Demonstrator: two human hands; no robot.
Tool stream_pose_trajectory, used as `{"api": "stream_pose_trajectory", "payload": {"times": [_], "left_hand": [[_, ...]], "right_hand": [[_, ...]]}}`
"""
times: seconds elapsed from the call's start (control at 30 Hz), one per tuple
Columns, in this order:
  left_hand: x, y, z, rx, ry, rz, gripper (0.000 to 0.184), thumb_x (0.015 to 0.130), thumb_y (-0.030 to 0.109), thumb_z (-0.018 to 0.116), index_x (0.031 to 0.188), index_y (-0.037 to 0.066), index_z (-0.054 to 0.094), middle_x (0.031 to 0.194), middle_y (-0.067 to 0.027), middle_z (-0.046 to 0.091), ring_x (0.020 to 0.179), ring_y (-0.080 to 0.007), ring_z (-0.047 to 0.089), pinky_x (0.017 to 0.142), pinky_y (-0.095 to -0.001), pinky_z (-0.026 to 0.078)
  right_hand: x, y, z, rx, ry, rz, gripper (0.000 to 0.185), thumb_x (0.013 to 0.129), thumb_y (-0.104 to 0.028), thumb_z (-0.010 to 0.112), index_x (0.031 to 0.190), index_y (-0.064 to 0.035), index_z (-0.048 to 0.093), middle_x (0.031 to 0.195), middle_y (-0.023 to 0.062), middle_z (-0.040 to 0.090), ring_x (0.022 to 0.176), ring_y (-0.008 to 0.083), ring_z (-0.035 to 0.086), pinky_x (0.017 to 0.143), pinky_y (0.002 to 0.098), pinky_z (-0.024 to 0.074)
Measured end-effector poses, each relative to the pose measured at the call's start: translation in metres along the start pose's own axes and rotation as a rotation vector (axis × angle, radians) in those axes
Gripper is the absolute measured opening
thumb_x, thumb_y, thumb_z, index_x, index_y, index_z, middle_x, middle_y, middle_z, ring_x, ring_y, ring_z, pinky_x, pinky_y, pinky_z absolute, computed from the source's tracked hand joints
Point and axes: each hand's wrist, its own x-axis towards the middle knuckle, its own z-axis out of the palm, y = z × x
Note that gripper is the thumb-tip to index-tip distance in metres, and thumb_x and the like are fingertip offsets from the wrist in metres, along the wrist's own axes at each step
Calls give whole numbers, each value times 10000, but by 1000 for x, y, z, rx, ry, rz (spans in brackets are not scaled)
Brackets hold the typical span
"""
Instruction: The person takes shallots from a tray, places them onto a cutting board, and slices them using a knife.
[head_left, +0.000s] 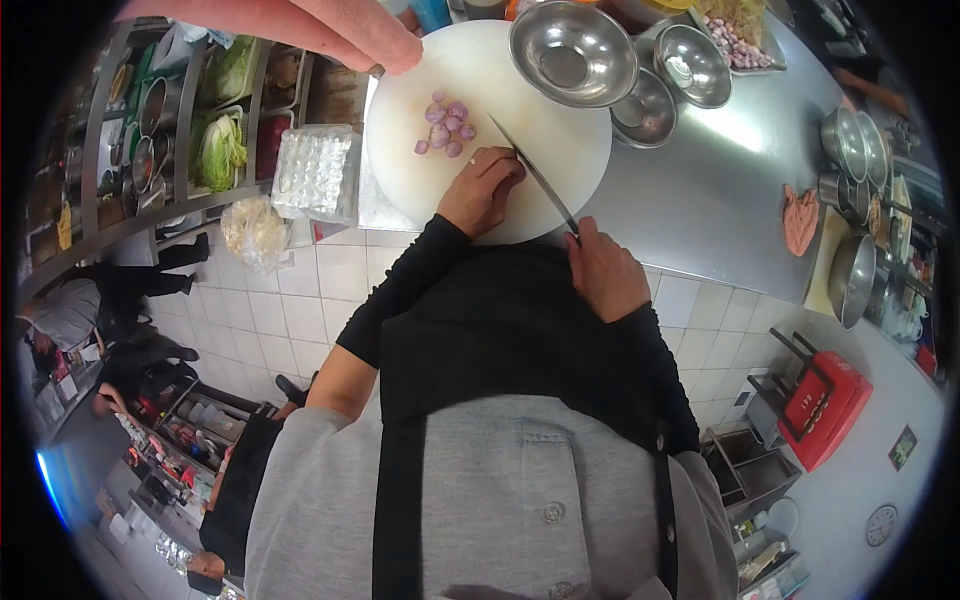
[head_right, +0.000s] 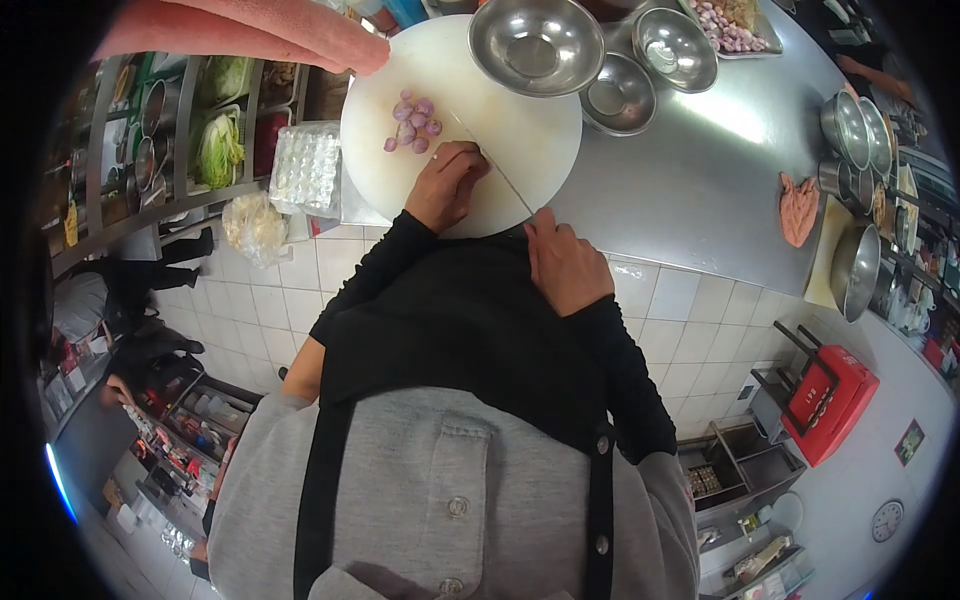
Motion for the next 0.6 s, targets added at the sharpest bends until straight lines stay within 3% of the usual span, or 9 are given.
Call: {"api": "stream_pose_trajectory", "payload": {"times": [0.6], "left_hand": [[-3,3,1,12,-14,-44,200,854,-60,716,1022,39,671,1102,-99,657,1022,-325,650,838,-411,560]], "right_hand": [[21,-6,13,53,-40,7,251,1093,-309,522,1016,-74,482,766,178,679,680,410,713,576,516,583]]}}
